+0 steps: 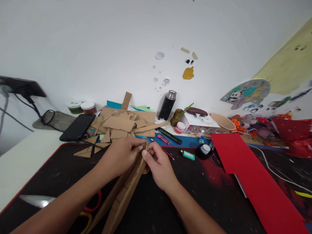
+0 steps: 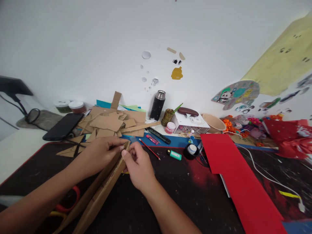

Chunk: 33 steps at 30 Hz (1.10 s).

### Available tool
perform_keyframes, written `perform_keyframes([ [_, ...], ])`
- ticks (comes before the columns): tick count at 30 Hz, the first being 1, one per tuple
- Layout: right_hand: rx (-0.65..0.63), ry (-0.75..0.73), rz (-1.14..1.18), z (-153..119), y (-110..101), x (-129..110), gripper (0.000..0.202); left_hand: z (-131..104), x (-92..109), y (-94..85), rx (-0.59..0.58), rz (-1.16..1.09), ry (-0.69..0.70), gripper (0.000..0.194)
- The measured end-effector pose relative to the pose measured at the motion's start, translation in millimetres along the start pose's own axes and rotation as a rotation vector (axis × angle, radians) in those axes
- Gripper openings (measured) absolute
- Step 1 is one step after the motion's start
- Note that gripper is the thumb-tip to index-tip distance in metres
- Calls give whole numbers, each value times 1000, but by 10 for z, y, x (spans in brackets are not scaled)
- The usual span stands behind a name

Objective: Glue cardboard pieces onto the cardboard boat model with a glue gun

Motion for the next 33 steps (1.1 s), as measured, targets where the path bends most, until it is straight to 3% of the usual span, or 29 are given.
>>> perform_keyframes([
  [9,-7,-15,1,7,-15,20,38,5,-6,19,-43,-22,-34,39],
  [33,-5,-18,-6,-1,0,-10,36,1,10,-16,-1,18,-20,42],
])
Point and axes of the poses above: each hand's wrist, its own z-axis towards the middle knuckle, its own y-axis out of the palm, x = y × z, the point moved 6 cm from there along z, towards the middle knuckle, and after that the axes turned 13 degrees about z, right-handed, at the moved point
